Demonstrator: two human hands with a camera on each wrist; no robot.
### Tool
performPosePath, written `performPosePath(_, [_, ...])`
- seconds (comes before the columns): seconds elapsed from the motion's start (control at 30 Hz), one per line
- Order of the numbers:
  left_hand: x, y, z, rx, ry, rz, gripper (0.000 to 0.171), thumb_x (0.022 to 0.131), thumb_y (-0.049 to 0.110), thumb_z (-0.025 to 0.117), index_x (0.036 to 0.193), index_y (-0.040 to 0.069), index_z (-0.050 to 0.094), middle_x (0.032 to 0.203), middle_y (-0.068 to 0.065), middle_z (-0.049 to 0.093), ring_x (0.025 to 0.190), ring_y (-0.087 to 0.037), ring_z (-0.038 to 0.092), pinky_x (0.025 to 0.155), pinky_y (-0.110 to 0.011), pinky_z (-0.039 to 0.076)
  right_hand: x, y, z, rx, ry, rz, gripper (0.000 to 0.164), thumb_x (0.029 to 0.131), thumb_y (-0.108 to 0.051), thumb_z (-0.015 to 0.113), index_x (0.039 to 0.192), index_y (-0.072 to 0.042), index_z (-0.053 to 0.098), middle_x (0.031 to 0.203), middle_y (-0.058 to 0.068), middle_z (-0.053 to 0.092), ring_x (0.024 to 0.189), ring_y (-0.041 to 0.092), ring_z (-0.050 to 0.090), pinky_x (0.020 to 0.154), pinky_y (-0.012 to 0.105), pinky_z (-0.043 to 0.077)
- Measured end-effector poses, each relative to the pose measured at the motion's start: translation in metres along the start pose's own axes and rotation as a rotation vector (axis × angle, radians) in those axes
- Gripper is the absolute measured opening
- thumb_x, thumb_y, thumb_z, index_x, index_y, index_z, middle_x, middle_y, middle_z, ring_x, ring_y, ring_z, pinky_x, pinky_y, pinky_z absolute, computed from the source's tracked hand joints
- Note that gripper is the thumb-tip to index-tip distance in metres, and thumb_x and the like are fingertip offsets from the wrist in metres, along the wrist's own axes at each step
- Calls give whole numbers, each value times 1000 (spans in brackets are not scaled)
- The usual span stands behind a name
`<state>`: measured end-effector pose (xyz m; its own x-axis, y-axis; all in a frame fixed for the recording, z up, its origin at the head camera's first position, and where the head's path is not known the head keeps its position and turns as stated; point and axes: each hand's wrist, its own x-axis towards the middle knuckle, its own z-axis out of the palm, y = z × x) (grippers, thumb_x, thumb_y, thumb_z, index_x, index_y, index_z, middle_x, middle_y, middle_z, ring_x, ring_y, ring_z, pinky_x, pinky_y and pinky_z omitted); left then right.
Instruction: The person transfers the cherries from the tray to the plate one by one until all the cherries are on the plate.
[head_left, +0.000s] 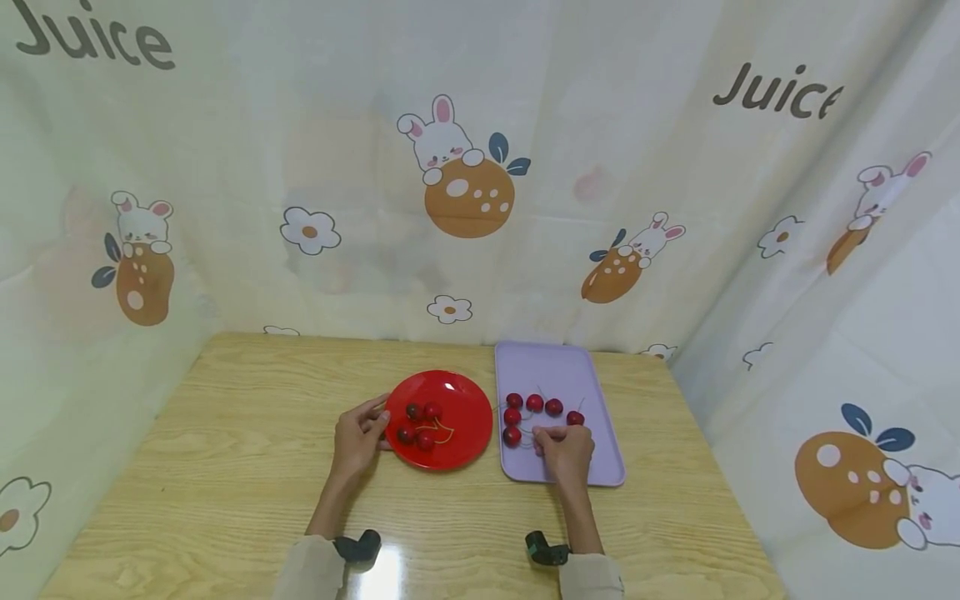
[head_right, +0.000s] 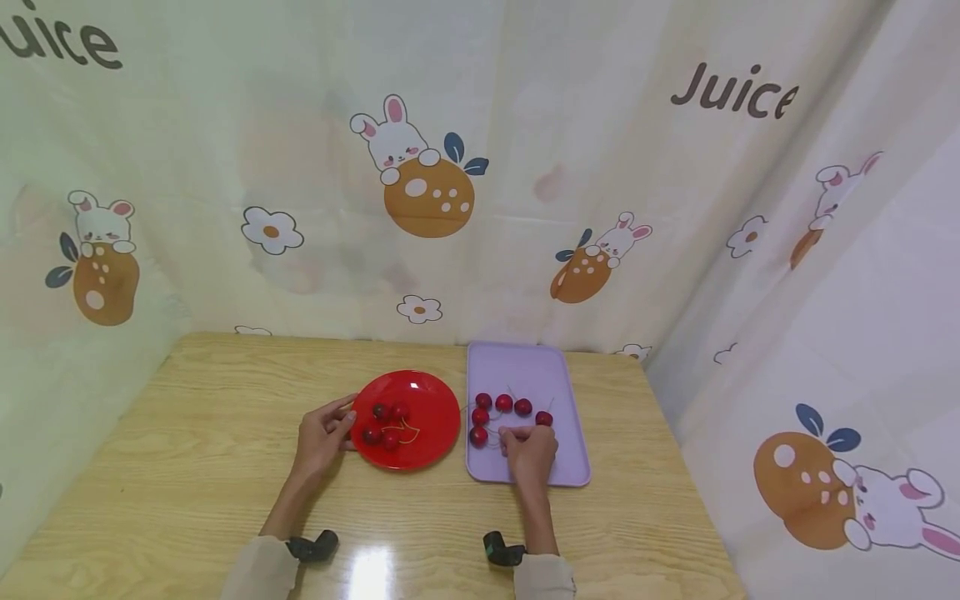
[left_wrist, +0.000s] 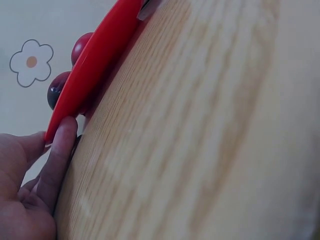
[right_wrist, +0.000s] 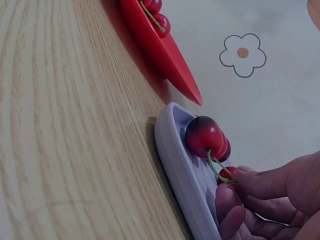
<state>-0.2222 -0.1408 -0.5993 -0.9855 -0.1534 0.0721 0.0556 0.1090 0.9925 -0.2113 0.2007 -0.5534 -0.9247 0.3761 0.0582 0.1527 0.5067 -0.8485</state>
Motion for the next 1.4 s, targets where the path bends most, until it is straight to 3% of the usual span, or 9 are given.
performPosePath(0.5, [0,2,-2,11,-14,-10,39,107,0,65,146,3,68,124,-31,73,75,-12,77,62,-28,70,1,2,0,51,-17,15,15,95,-5,83,95,11,84,68,17,78,56,14,71,56,10,46])
performPosePath(0.9, [-1,2,-1,-27,-14,7,38,107,-1,65,145,-1,68,120,-34,71,75,-11,76,61,-31,70,2,3,-4,311,-101,130,14,97,5,77,101,18,79,73,20,78,57,10,68,48,16,56])
performPosePath(1.4, [0,2,-1,-32,-3,-3,38,107,-2,65,144,-2,69,119,-33,71,74,-9,75,61,-30,70,3,10,-6,438,-96,162,22,100,0,77,108,21,76,72,12,78,57,7,67,48,17,56])
